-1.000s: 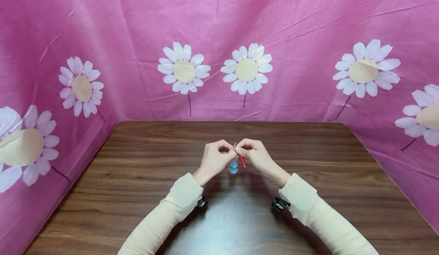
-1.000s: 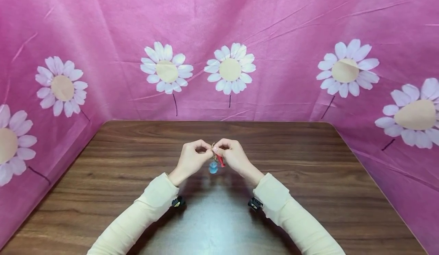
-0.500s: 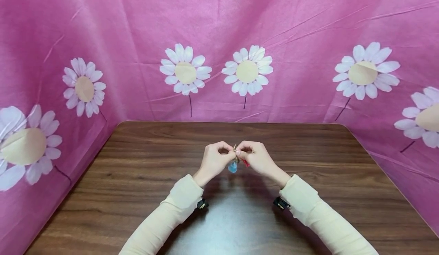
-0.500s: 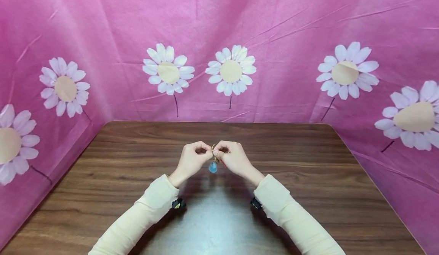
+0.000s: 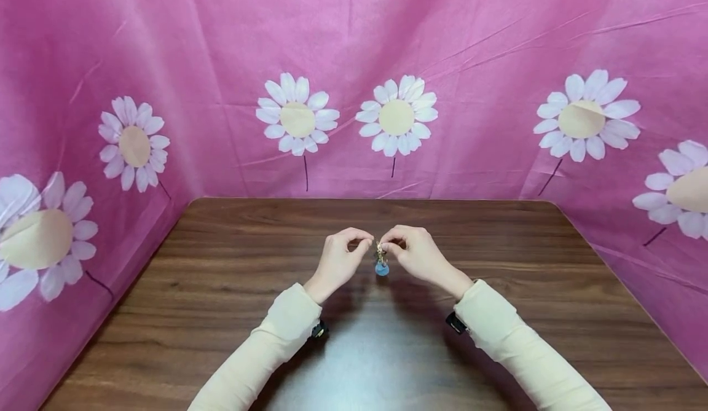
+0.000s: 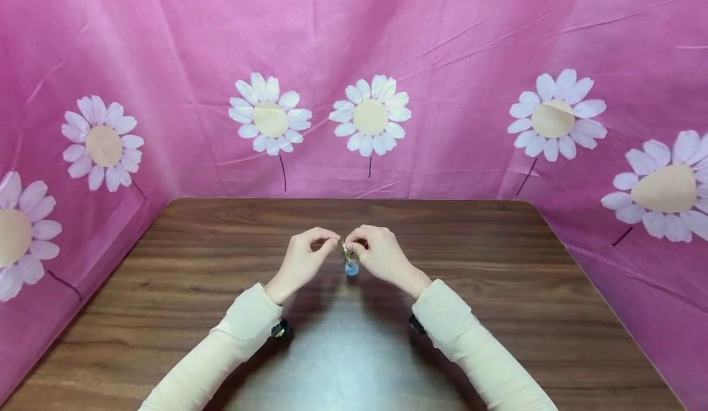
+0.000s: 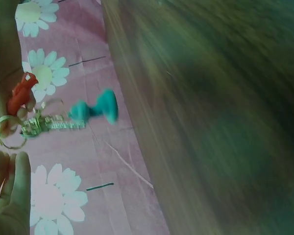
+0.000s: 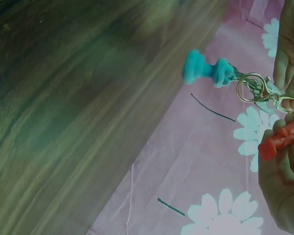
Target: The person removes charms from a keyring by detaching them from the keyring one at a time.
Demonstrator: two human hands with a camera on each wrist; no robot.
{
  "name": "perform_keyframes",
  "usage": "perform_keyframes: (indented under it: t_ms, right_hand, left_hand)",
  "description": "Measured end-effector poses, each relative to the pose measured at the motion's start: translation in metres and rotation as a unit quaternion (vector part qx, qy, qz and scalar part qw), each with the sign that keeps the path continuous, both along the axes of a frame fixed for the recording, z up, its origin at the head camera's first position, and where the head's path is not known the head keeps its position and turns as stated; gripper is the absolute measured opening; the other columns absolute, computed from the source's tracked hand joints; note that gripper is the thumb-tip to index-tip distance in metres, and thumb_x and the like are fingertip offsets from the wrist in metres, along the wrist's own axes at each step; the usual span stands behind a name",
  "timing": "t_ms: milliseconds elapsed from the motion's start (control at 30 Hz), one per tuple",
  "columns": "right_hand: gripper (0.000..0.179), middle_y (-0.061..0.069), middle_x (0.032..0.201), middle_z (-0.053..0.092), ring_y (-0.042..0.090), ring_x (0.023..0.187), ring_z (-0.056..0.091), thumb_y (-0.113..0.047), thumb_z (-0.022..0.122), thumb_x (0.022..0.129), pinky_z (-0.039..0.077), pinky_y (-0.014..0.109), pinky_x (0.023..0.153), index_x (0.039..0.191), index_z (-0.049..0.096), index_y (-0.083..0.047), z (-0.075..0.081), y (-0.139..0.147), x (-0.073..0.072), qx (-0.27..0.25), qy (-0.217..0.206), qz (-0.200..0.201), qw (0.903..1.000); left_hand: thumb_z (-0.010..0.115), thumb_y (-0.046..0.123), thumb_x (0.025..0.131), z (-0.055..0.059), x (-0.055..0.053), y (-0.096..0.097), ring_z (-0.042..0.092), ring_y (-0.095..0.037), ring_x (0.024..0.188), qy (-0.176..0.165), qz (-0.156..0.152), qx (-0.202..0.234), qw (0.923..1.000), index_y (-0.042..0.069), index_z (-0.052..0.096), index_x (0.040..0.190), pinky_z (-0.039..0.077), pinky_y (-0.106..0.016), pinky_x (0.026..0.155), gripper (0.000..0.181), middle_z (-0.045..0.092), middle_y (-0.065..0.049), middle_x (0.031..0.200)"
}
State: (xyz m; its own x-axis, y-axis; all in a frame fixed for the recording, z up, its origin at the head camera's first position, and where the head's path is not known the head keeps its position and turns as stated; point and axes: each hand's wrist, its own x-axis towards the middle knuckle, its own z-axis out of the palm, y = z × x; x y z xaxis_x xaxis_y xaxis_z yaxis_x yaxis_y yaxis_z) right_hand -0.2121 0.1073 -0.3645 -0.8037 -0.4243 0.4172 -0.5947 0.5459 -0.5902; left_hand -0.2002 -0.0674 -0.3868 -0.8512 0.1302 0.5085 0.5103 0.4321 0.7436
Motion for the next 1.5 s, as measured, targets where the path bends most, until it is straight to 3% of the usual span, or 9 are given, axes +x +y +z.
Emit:
perform_keyframes:
  t_ms: [100, 267, 367, 633, 833, 967, 1167, 1367, 1500]
  right_hand:
    - [0.005, -0.004, 0.076, 0.066, 0.006, 0.065, 0.058, -0.008, 0.067, 0.081, 0.046, 0.021, 0.058, 0.080, 0.069, -0.013, 0.002, 0.000, 0.000, 0.014, -0.009, 0.008, 0.9998]
    - [0.005, -0.006, 0.076, 0.066, 0.005, 0.065, 0.056, -0.011, 0.067, 0.082, 0.046, 0.021, 0.057, 0.080, 0.069, -0.015, 0.003, 0.000, 0.002, 0.022, -0.026, 0.005, 0.9994]
    - [0.006, -0.006, 0.076, 0.066, 0.005, 0.066, 0.056, -0.011, 0.066, 0.082, 0.046, 0.021, 0.059, 0.080, 0.069, -0.016, 0.004, 0.001, 0.003, 0.024, -0.032, 0.002, 0.9992]
    - [0.006, -0.002, 0.081, 0.068, 0.007, 0.073, 0.058, -0.011, 0.065, 0.083, 0.048, 0.023, 0.064, 0.088, 0.069, -0.011, 0.009, 0.004, 0.005, 0.034, -0.102, 0.028, 0.9938]
    - [0.007, -0.002, 0.059, 0.058, 0.009, 0.048, 0.049, -0.014, 0.065, 0.084, 0.041, 0.023, 0.044, 0.089, 0.068, -0.010, 0.010, 0.006, 0.005, 0.006, -0.176, 0.031, 0.9839]
    - [0.009, -0.001, 0.049, 0.049, 0.010, 0.044, 0.046, -0.013, 0.064, 0.085, 0.037, 0.023, 0.042, 0.087, 0.069, -0.007, 0.013, 0.005, 0.005, -0.013, -0.175, 0.022, 0.9842]
    - [0.012, -0.002, 0.049, 0.046, 0.010, 0.044, 0.044, -0.012, 0.064, 0.084, 0.035, 0.022, 0.043, 0.088, 0.069, -0.002, 0.011, 0.004, 0.000, -0.052, -0.183, 0.016, 0.9817]
    - [0.014, 0.000, 0.051, 0.048, 0.011, 0.045, 0.045, -0.011, 0.063, 0.085, 0.036, 0.023, 0.042, 0.091, 0.067, 0.000, 0.010, 0.001, -0.001, -0.097, -0.209, 0.021, 0.9729]
    - [0.015, 0.000, 0.054, 0.050, 0.010, 0.045, 0.045, -0.007, 0.062, 0.085, 0.037, 0.022, 0.042, 0.093, 0.065, 0.006, 0.018, -0.001, 0.003, -0.124, -0.223, 0.027, 0.9665]
  left_hand:
    - [0.063, 0.005, 0.083, -0.001, -0.003, -0.003, 0.066, -0.018, 0.084, 0.000, -0.009, -0.005, 0.9999, 0.002, 0.068, 0.096, 0.054, -0.023, 0.073, 0.013, 0.070, -0.009, 0.093]
    - [0.066, 0.007, 0.082, -0.003, -0.005, -0.001, 0.066, -0.020, 0.090, -0.056, -0.067, 0.001, 0.9962, 0.001, 0.066, 0.100, 0.053, -0.022, 0.076, 0.019, 0.070, -0.011, 0.097]
    - [0.066, 0.008, 0.082, -0.005, -0.006, 0.001, 0.066, -0.018, 0.085, -0.068, -0.082, 0.010, 0.9942, 0.001, 0.066, 0.094, 0.053, -0.022, 0.075, 0.014, 0.070, -0.011, 0.092]
    - [0.069, 0.005, 0.078, -0.003, -0.004, -0.001, 0.063, -0.013, 0.075, -0.008, -0.056, -0.003, 0.9984, 0.004, 0.068, 0.082, 0.054, -0.023, 0.069, 0.005, 0.065, -0.005, 0.079]
    - [0.071, 0.005, 0.076, 0.001, -0.001, -0.001, 0.063, -0.012, 0.074, 0.033, -0.040, -0.039, 0.9979, 0.005, 0.070, 0.081, 0.053, -0.017, 0.067, 0.005, 0.063, -0.003, 0.076]
    - [0.071, 0.007, 0.077, 0.004, -0.001, -0.002, 0.063, -0.011, 0.071, 0.065, -0.028, -0.037, 0.9968, 0.006, 0.070, 0.079, 0.053, -0.018, 0.066, 0.003, 0.063, -0.001, 0.073]
    - [0.071, 0.003, 0.076, 0.003, -0.005, -0.002, 0.061, -0.010, 0.068, 0.073, -0.017, 0.002, 0.9972, 0.006, 0.069, 0.077, 0.052, -0.018, 0.062, 0.003, 0.064, -0.002, 0.072]
    - [0.071, 0.000, 0.075, 0.001, -0.005, 0.000, 0.063, -0.011, 0.067, 0.056, -0.002, 0.092, 0.9942, 0.002, 0.068, 0.076, 0.053, -0.020, 0.062, 0.004, 0.065, -0.007, 0.073]
    - [0.069, -0.005, 0.075, 0.018, 0.005, 0.001, 0.064, -0.022, 0.070, 0.035, 0.002, 0.124, 0.9916, -0.004, 0.066, 0.076, 0.055, -0.025, 0.066, 0.003, 0.066, -0.014, 0.075]
